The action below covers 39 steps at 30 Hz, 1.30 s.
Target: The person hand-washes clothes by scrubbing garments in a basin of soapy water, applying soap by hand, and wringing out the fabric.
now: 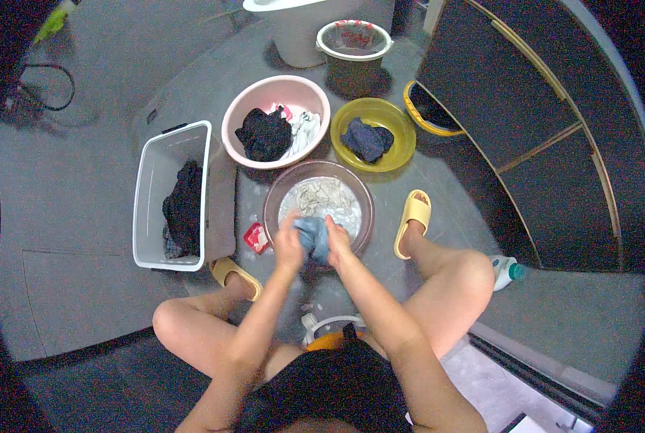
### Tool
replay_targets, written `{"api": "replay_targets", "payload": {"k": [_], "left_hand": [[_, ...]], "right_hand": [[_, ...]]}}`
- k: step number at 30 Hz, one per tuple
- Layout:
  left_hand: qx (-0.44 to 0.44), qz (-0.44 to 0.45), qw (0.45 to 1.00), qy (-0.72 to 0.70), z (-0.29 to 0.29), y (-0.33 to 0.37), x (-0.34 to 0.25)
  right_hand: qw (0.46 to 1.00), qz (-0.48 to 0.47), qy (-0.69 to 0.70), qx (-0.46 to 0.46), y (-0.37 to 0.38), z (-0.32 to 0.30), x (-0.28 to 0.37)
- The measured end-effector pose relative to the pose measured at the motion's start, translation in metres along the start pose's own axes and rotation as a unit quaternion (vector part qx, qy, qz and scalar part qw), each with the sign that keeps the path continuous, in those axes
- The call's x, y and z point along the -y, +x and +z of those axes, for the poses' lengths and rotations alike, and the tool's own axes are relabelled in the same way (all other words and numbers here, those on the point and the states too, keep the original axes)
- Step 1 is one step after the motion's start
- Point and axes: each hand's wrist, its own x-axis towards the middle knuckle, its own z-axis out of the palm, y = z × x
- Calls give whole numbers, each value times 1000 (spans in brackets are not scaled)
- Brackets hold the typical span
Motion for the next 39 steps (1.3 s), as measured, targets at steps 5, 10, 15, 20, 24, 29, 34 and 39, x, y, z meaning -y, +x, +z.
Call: {"api": "replay_targets", "payload": {"k": [5,10,15,20,24,29,34,39], "left_hand": [[-48,142,967,204,27,-10,-46],[-110,70,952,276,12,20,-30],[-65,56,971,225,25,-5,-32],[-131,-52,955,260,4,24,0],[-38,116,976,182,38,-13,-49],[-71,-113,944,300,-4,23,20],[213,-87,965,-124,-14,26,48],[324,-143,933,-58,-8,11,11]], "right_hand": [[992,45,117,10,10,-11,-15],[990,-11,-136,-30,-17,25,-1],[998,-1,-58,-6,1,6,-8],[990,13,-144,2,-10,19,-21],[999,-12,-37,19,14,-27,-2],[977,-9,-204,64,-35,26,-17],[993,2,-120,15,-31,26,31],[994,-72,-68,54,-7,4,46]]}}
